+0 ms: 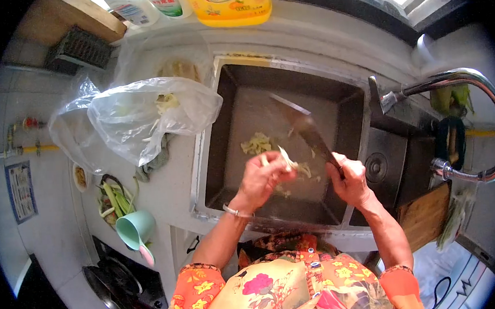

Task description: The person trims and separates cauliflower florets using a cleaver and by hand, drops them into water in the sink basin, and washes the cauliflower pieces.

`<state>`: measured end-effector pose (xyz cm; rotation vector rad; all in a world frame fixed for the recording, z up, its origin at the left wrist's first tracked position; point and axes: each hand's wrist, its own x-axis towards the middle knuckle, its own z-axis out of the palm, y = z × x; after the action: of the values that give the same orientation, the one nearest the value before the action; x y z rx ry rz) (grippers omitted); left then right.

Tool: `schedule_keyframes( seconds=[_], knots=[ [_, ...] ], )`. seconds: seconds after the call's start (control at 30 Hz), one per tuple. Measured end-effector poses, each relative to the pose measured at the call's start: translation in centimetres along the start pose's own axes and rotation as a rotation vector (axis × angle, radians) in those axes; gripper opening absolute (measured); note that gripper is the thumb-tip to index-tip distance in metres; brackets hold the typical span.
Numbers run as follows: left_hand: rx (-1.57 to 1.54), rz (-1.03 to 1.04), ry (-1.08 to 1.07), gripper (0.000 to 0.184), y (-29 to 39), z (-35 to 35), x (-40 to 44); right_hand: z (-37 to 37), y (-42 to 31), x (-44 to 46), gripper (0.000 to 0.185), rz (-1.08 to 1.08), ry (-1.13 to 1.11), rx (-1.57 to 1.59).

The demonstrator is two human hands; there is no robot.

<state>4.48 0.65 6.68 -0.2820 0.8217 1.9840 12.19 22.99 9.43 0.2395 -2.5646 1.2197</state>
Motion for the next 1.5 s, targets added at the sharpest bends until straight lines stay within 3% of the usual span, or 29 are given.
schedule_keyframes(
  seconds=[0.03, 0.07, 0.1, 0.17, 0.2, 0.23, 0.3, 0.37, 0.4, 0.47, 0.57, 0.7, 0.77, 0.8, 0.87, 0.9, 0.97, 1.07, 1.2, 1.37, 1.47, 1.5],
  knots=[
    [0.146, 0.095, 0.166, 0.029, 0.1, -0.3, 1.0, -0.4, -0.5, -0.3, 0.022, 0.170, -0.039, 0.007],
    [0.294, 0.191, 0.330, 0.031, 0.2, -0.7, 2.1, -0.7, -0.6, -0.4, 0.022, 0.178, -0.039, 0.006],
    [0.293, 0.185, 0.329, 0.031, 0.2, -1.2, 3.2, -0.9, -0.7, -0.3, 0.022, 0.142, 0.028, -0.001],
    [0.712, 0.231, 0.453, 0.036, -0.1, -2.6, 5.5, -1.3, -0.5, -0.6, 0.022, 0.069, 0.125, -0.046],
    [0.712, 0.224, 0.450, 0.036, -1.7, -3.4, 6.8, -1.5, -0.5, -0.9, 0.022, 0.076, 0.125, -0.048],
    [1.149, 0.422, 0.640, 0.040, -3.8, -4.1, 8.4, -1.9, -0.7, -1.1, 0.022, 0.099, 0.130, -0.060],
    [1.587, 0.625, 0.814, 0.045, -5.4, -4.6, 9.3, -2.5, -1.2, -1.4, 0.021, 0.133, 0.133, -0.094],
    [1.615, 0.413, 0.079, 0.043, -6.5, -5.3, 9.4, -2.6, -1.0, -2.4, 0.021, 0.161, 0.142, -0.099],
    [1.615, 0.411, 0.074, 0.043, -7.3, -5.7, 9.7, -2.6, -0.9, -2.9, 0.020, 0.184, 0.150, -0.102],
    [2.127, 0.406, -0.462, 0.035, -9.2, -6.0, 10.5, -2.6, -1.1, -3.4, 0.021, 0.209, 0.141, -0.098],
    [2.215, 0.248, -0.515, 0.030, -11.0, -6.7, 11.5, -2.1, -1.5, -4.2, 0.021, 0.246, 0.152, -0.074],
    [2.181, 0.384, -0.500, 0.022, -11.7, -7.6, 11.9, -0.6, -1.5, -5.2, 0.022, 0.306, 0.205, -0.016],
    [1.911, 0.180, -0.206, 0.017, -11.6, -7.2, 11.5, 0.0, -1.2, -5.7, 0.023, 0.311, 0.213, -0.004],
    [1.913, 0.177, -0.210, 0.017, -10.4, -6.0, 10.7, 0.1, -1.1, -5.8, 0.023, 0.314, 0.217, -0.003],
    [1.239, -0.081, 0.026, 0.016, -7.2, -3.6, 8.7, 0.5, -1.1, -5.6, 0.030, 0.385, 0.230, 0.034],
    [1.244, -0.082, 0.026, 0.016, -6.1, -3.2, 7.8, 0.7, -1.1, -5.3, 0.030, 0.386, 0.235, 0.036],
    [0.426, -0.140, -0.118, 0.017, -4.4, -2.6, 5.5, 1.3, -1.0, -4.4, 0.038, 0.385, 0.271, 0.136],
    [0.172, -0.148, -0.205, 0.015, -2.3, 0.4, 2.0, 1.5, -2.2, -2.7, 0.023, 0.486, 0.255, 0.340],
    [0.083, -0.074, -0.240, 0.017, -1.7, 1.8, -0.2, 0.8, -3.4, -1.1, 0.033, 0.513, 0.106, 0.538],
    [0.178, -0.011, -0.215, 0.021, -1.4, 2.5, -1.3, 0.2, -5.4, 0.0, 0.023, 0.568, 0.054, 0.616],
    [0.331, 0.061, -0.137, 0.017, -1.5, 2.3, -1.4, -0.1, -5.1, -0.6, 0.012, 0.437, 0.153, 0.344],
    [0.539, 0.209, -0.071, 0.014, -1.2, 2.5, -1.5, -0.6, -5.1, -0.9, 0.011, 0.409, 0.146, 0.236]
  ],
)
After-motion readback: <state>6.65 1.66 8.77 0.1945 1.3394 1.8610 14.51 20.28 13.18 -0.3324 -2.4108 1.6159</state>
